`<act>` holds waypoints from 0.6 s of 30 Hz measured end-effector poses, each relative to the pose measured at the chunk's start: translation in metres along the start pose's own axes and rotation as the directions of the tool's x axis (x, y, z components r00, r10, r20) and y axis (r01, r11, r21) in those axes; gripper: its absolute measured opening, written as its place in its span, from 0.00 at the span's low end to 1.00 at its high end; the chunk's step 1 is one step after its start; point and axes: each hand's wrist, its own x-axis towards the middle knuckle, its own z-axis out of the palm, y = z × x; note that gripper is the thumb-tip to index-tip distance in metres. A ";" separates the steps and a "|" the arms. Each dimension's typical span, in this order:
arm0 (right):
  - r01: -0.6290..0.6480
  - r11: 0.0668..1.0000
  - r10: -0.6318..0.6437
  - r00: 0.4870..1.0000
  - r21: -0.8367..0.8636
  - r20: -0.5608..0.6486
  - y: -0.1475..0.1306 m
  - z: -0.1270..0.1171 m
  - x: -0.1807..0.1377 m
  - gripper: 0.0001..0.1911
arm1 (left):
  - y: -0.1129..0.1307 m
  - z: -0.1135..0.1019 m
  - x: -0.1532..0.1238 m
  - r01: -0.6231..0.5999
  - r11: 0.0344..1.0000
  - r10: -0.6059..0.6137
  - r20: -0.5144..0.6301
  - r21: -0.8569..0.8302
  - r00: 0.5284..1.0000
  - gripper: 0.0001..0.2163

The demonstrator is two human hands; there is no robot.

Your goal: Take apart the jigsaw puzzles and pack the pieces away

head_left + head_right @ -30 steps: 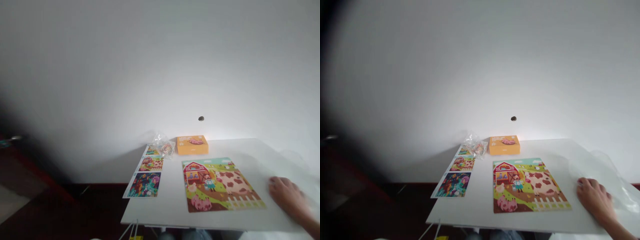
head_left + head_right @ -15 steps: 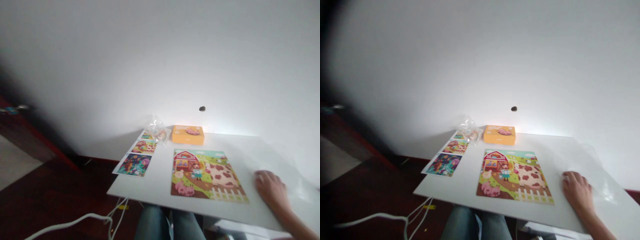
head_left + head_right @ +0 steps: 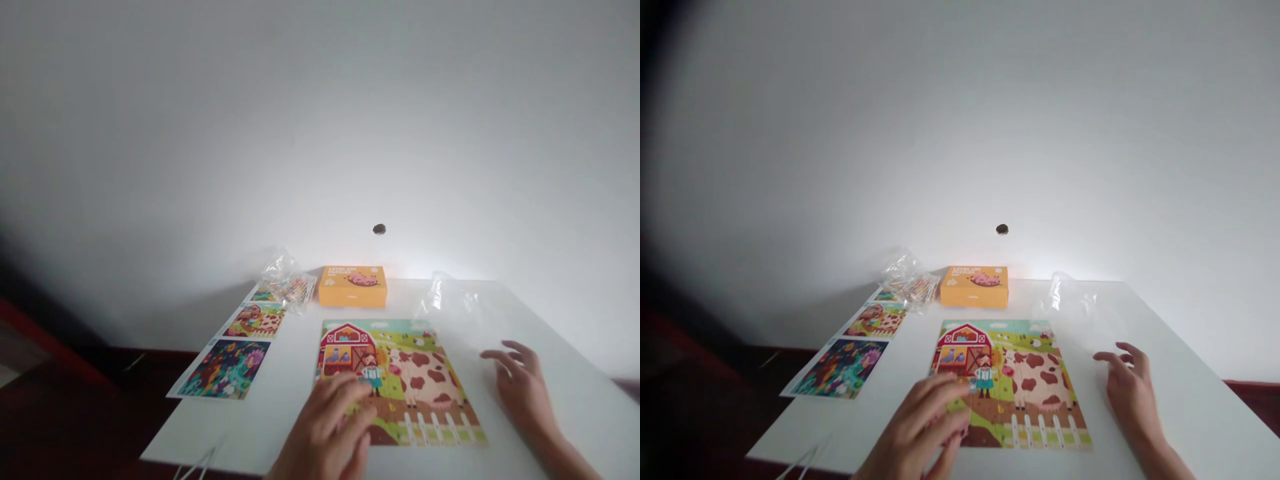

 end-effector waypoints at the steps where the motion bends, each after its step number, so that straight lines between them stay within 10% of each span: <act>1: -0.018 0.999 0.019 1.000 -0.042 0.015 -0.001 0.000 0.002 0.16 | -0.022 0.011 0.011 0.040 0.999 -0.040 0.026 0.023 0.999 0.14; 8: 0.269 0.962 -0.274 0.948 0.049 0.163 -0.061 -0.007 0.010 0.16 | -0.161 0.076 0.035 0.384 0.874 -0.420 0.066 0.298 0.905 0.20; 12: 0.302 0.908 -0.408 0.800 0.292 0.440 -0.136 0.017 0.043 0.14 | -0.172 0.081 0.033 0.358 0.883 -0.411 0.132 0.303 0.902 0.18; 18: 0.250 0.960 -0.272 0.728 0.125 0.629 -0.218 0.090 0.085 0.20 | -0.170 0.075 0.049 0.333 0.905 -0.371 0.110 0.266 0.922 0.14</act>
